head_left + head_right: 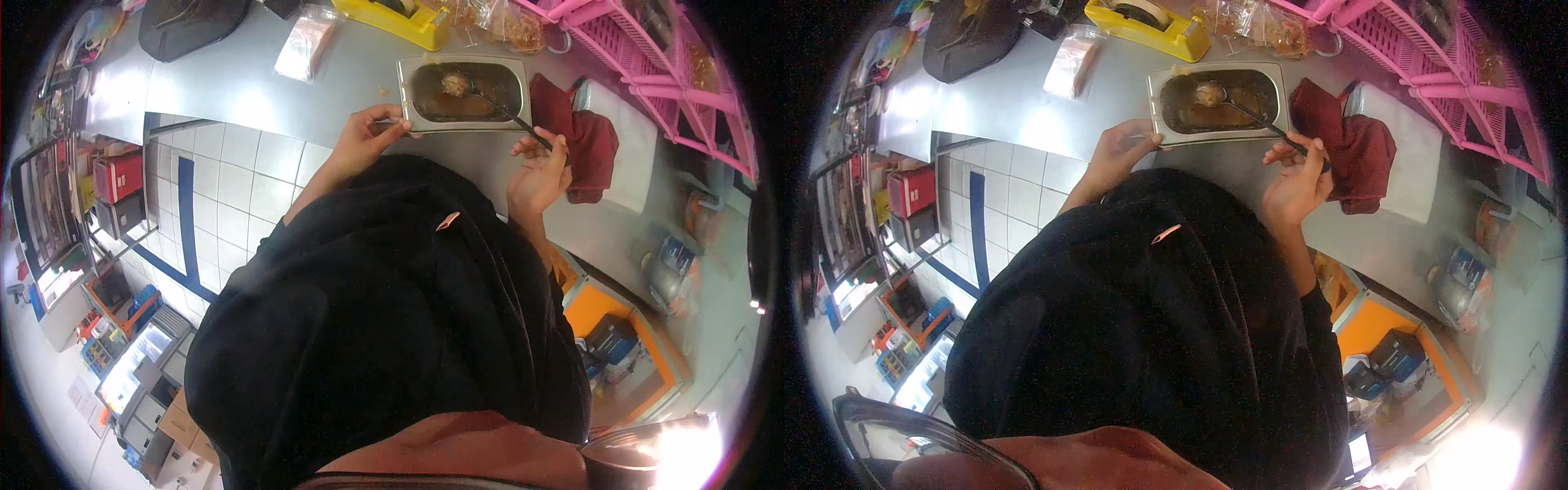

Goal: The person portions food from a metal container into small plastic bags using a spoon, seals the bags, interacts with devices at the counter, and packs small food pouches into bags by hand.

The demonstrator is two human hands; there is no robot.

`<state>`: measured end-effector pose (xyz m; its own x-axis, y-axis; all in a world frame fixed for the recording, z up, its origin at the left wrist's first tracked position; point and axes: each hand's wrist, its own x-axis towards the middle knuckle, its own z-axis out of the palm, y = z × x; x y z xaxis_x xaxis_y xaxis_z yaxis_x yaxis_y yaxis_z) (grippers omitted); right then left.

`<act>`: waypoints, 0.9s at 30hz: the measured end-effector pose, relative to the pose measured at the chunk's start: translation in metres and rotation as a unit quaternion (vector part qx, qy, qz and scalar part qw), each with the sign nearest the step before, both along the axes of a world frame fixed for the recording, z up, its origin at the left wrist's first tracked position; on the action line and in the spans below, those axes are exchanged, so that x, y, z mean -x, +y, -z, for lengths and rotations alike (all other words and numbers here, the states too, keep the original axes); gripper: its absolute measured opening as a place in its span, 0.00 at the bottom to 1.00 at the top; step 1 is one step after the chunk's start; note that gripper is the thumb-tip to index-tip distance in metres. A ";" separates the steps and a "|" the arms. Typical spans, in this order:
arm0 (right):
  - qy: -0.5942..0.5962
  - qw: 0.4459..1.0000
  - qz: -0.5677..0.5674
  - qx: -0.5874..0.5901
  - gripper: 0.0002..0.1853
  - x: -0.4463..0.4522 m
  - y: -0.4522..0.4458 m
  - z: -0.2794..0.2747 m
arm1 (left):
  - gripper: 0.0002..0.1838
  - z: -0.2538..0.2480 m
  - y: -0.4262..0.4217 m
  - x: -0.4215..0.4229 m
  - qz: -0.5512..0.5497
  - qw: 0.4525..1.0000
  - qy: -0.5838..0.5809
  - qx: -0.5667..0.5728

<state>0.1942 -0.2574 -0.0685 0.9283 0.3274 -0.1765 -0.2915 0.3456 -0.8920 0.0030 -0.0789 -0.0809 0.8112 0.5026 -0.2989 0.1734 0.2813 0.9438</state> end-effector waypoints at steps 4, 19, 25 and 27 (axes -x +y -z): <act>-0.083 0.993 -0.068 0.052 0.15 -0.006 0.006 -0.017 | 0.17 0.007 0.019 0.006 0.035 0.996 0.061 -0.061; -0.461 0.715 0.042 0.523 0.17 -0.083 -0.044 0.025 | 0.27 0.046 0.102 0.031 -0.210 0.738 0.263 -0.585; -0.486 0.519 -0.085 0.698 0.24 -0.081 -0.072 0.050 | 0.28 0.053 0.098 0.035 -0.164 0.747 0.273 -0.584; -0.394 0.658 0.104 0.634 0.19 -0.091 -0.087 0.064 | 0.26 0.070 0.108 0.039 -0.142 0.717 0.309 -0.608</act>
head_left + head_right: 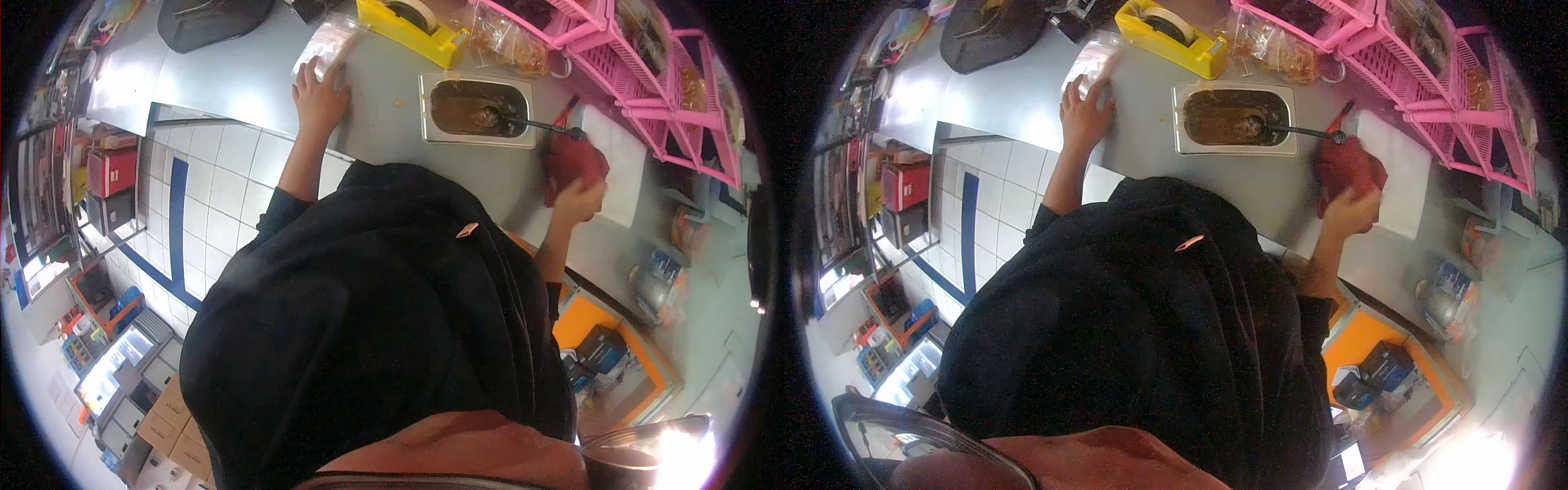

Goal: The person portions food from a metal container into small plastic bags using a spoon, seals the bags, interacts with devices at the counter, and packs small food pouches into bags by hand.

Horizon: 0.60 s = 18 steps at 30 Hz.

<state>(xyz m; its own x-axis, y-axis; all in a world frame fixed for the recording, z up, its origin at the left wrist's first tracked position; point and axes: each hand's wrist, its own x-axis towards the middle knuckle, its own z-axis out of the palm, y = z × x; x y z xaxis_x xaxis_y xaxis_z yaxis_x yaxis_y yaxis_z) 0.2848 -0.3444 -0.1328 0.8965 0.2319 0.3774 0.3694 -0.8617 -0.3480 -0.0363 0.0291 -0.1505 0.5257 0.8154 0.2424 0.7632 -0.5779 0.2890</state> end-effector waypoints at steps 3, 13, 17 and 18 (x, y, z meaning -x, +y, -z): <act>0.011 0.920 0.056 -0.389 0.19 0.014 -0.009 -0.054 | 0.24 -0.003 0.013 0.009 -0.004 0.998 0.067 -0.013; -0.014 0.726 -0.174 -0.665 0.35 0.192 0.060 -0.239 | 0.19 -0.026 0.027 0.064 0.122 0.989 -0.074 0.030; -0.167 0.894 -0.039 -0.415 0.28 0.257 0.153 -0.236 | 0.18 -0.033 0.043 0.112 0.172 0.971 -0.161 0.043; -0.190 0.908 -0.014 -0.372 0.27 0.267 0.178 -0.227 | 0.18 -0.039 0.048 0.126 0.174 0.968 -0.176 0.039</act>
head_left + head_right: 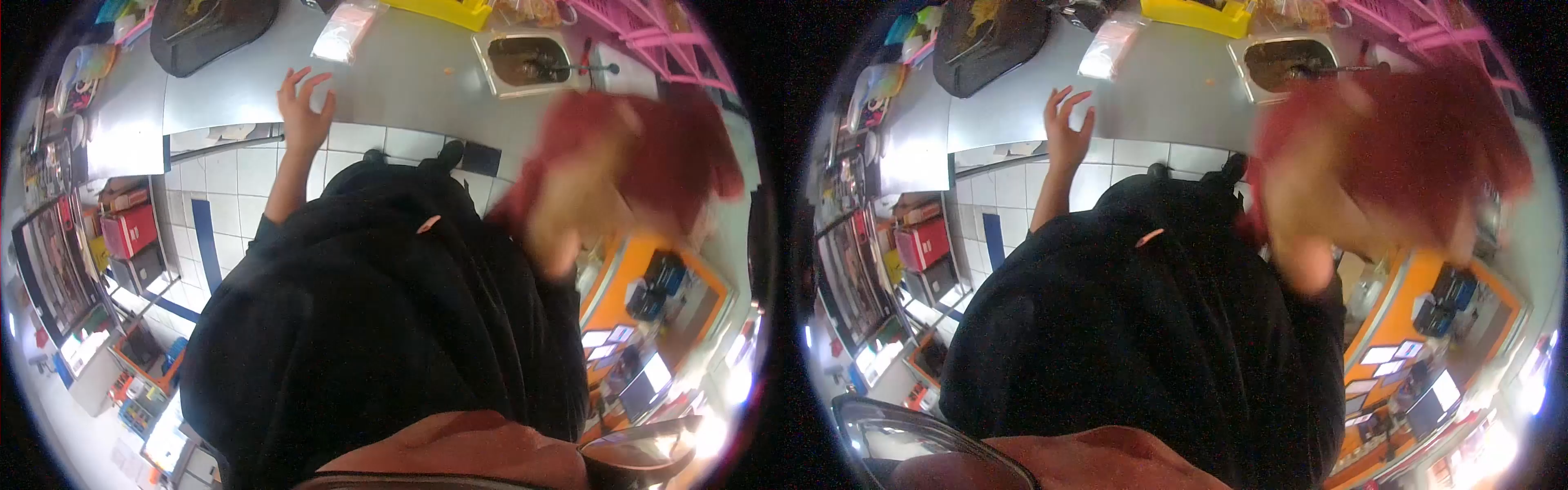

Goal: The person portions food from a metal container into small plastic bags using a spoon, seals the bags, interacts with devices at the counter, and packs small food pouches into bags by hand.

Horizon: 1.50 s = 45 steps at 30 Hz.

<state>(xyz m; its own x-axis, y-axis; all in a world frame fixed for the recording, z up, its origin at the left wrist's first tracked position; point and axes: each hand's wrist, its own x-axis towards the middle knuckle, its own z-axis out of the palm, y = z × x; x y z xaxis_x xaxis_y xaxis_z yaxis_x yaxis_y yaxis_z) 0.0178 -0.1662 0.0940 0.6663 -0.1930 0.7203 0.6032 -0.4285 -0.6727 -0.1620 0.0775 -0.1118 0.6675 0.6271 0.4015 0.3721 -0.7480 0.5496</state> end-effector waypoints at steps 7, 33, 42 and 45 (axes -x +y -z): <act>0.015 0.833 -0.242 0.497 0.26 -0.005 0.143 0.213 | 0.15 -0.012 0.043 0.103 -0.003 0.998 0.054 0.027; 0.233 0.864 -0.087 -0.439 0.09 -0.086 -0.170 0.106 | 0.31 -0.007 -0.045 -0.034 0.270 0.926 0.032 0.263; 0.099 0.891 -0.100 0.432 0.20 -0.083 -0.103 0.243 | 0.63 0.019 -0.144 -0.194 0.237 0.917 -0.131 0.294; 0.167 0.849 -0.083 0.495 0.22 -0.115 -0.184 0.246 | 0.56 0.024 -0.152 -0.223 0.255 0.809 -0.214 0.484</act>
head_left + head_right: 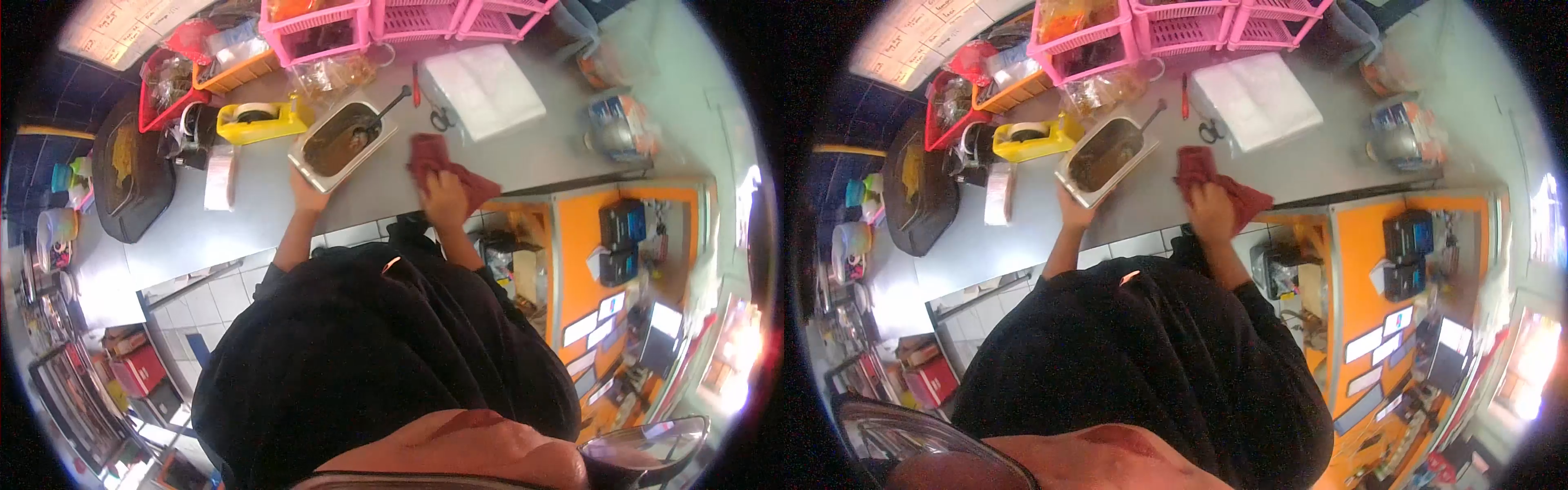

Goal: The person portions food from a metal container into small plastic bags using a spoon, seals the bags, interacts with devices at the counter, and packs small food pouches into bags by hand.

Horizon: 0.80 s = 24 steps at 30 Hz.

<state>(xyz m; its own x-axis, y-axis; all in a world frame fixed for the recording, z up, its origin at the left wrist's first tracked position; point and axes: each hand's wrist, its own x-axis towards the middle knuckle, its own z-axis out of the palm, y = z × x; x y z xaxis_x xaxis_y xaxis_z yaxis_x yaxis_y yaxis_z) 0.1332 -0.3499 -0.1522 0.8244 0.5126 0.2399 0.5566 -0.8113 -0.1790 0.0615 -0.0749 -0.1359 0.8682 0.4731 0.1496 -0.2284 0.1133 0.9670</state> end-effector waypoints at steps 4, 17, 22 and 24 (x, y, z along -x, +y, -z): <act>-0.145 0.989 -0.017 0.010 0.18 -0.079 -0.137 0.000 | 0.50 -0.024 -0.026 -0.017 -0.038 0.998 0.047 -0.020; -0.090 0.959 0.265 -0.036 0.25 -0.183 -0.217 -0.017 | 0.44 -0.089 -0.151 -0.181 0.061 0.939 0.049 -0.335; -0.100 0.956 0.259 -0.098 0.25 -0.187 -0.222 -0.012 | 0.50 -0.079 -0.236 -0.331 0.264 0.948 -0.056 -0.166; -0.104 0.947 0.288 -0.097 0.25 -0.185 -0.221 -0.013 | 0.48 -0.087 -0.287 -0.377 0.311 0.940 -0.092 -0.105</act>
